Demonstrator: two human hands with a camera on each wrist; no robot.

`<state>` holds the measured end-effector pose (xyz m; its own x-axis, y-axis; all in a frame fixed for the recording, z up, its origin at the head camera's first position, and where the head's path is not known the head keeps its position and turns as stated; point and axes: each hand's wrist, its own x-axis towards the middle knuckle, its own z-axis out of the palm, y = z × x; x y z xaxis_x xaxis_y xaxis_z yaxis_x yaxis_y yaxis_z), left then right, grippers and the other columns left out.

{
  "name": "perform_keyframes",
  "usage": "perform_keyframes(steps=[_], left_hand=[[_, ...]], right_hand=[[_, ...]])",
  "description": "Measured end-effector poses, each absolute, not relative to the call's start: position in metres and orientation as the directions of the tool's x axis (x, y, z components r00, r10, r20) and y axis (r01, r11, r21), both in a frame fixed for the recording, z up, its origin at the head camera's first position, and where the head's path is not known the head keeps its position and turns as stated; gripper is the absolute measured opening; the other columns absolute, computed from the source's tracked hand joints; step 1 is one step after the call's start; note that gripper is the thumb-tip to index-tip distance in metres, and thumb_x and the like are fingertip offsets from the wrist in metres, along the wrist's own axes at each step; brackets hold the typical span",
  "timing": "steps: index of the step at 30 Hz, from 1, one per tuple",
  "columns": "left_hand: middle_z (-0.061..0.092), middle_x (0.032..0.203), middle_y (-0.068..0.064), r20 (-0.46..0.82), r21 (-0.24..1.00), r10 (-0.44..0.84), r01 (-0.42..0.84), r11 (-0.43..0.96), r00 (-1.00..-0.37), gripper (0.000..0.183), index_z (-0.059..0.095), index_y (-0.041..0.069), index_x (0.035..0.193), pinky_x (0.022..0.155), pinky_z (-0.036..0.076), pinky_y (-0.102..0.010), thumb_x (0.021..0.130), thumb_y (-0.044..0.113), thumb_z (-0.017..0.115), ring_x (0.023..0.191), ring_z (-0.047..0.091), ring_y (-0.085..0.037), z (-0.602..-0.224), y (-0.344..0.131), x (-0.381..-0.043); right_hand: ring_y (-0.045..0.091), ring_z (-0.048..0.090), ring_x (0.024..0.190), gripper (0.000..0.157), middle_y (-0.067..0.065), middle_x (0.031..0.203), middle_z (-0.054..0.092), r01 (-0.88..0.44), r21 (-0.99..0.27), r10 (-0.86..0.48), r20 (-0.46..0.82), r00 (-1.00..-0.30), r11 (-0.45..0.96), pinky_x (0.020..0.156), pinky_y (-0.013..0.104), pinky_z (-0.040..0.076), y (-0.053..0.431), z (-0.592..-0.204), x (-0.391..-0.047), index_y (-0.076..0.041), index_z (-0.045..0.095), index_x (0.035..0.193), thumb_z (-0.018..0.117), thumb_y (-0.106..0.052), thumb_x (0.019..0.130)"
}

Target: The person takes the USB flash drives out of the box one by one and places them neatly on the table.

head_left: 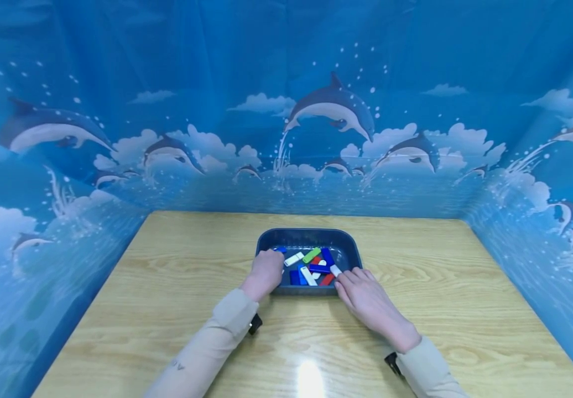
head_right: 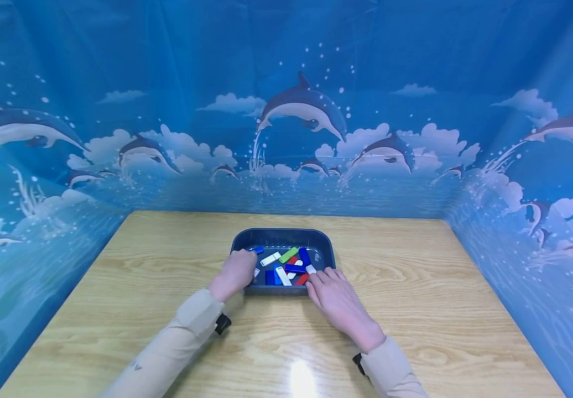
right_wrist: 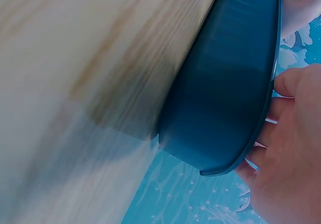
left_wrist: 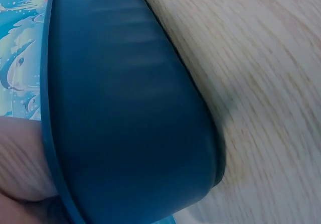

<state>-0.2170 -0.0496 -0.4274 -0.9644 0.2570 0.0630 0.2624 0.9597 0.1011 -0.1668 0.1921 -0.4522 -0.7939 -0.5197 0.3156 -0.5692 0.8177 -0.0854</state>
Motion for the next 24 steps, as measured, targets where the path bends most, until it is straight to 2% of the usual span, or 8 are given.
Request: perform_keyframes(steps=[7,10,14,17,19,21,24], left_hand=[[0.072,0.077,-0.008,0.023,0.131,0.250,0.251,0.959,-0.968,0.021,0.075,0.005,0.080,0.060,0.058,-0.034,0.077,0.020,0.089,0.069,0.068,-0.020,-0.4286,-0.0486,-0.2195],[0.072,0.077,-0.007,0.018,0.120,0.241,0.241,0.963,-0.970,0.027,0.075,0.007,0.080,0.059,0.058,-0.035,0.075,0.028,0.090,0.069,0.068,-0.020,-0.4302,-0.0486,-0.2213],[0.065,0.069,-0.001,-0.014,0.140,0.224,0.220,0.965,-0.974,0.032,0.073,0.008,0.079,0.053,0.052,-0.030,0.077,0.037,0.088,0.059,0.057,-0.013,-0.4311,-0.0502,-0.2241],[0.053,0.060,0.004,-0.028,0.220,0.224,0.212,0.952,-0.974,0.037,0.064,0.011,0.065,0.050,0.042,-0.024,0.081,0.036,0.085,0.052,0.045,-0.009,-0.4309,-0.0526,-0.2255],[0.041,0.056,0.006,-0.015,0.289,0.230,0.216,0.933,-0.973,0.046,0.052,0.013,0.057,0.051,0.034,-0.024,0.083,0.034,0.084,0.051,0.038,-0.009,-0.4305,-0.0543,-0.2256],[0.037,0.056,0.007,-0.005,0.369,0.222,0.205,0.907,-0.975,0.050,0.045,0.014,0.057,0.054,0.031,-0.024,0.084,0.032,0.083,0.052,0.036,-0.009,-0.4293,-0.0557,-0.2249],[0.042,0.058,0.005,-0.001,0.492,0.185,0.161,0.856,-0.983,0.041,0.051,0.014,0.066,0.056,0.033,-0.025,0.085,0.032,0.082,0.054,0.040,-0.011,-0.4273,-0.0573,-0.2235]], right_hand=[[0.017,0.047,0.083,0.017,-0.001,0.091,0.064,-0.577,-0.076,-0.529,0.316,-0.788,0.813,0.081,0.039,0.045,0.1928,-0.4521,-0.1668,-0.009,0.070,0.104,0.057,-0.020,0.103],[0.017,0.047,0.083,0.017,-0.001,0.091,0.064,-0.578,-0.073,-0.530,0.318,-0.786,0.813,0.081,0.040,0.046,0.1928,-0.4524,-0.1670,-0.010,0.070,0.104,0.057,-0.021,0.103],[0.017,0.048,0.083,0.016,-0.001,0.091,0.064,-0.581,-0.072,-0.533,0.320,-0.783,0.811,0.081,0.040,0.046,0.1928,-0.4527,-0.1670,-0.010,0.070,0.103,0.057,-0.020,0.103],[0.017,0.047,0.083,0.015,-0.001,0.091,0.063,-0.583,-0.073,-0.534,0.322,-0.782,0.810,0.081,0.040,0.046,0.1925,-0.4527,-0.1671,-0.010,0.069,0.102,0.058,-0.020,0.102],[0.017,0.047,0.082,0.015,-0.001,0.090,0.063,-0.580,-0.074,-0.531,0.321,-0.784,0.812,0.081,0.040,0.045,0.1925,-0.4530,-0.1672,-0.010,0.069,0.102,0.058,-0.020,0.102],[0.017,0.047,0.082,0.015,-0.001,0.090,0.063,-0.577,-0.074,-0.529,0.319,-0.786,0.813,0.080,0.039,0.045,0.1922,-0.4528,-0.1671,-0.010,0.069,0.102,0.058,-0.020,0.102],[0.017,0.047,0.082,0.015,-0.001,0.090,0.063,-0.573,-0.077,-0.525,0.317,-0.790,0.816,0.080,0.040,0.045,0.1920,-0.4528,-0.1670,-0.009,0.070,0.103,0.058,-0.020,0.102]])
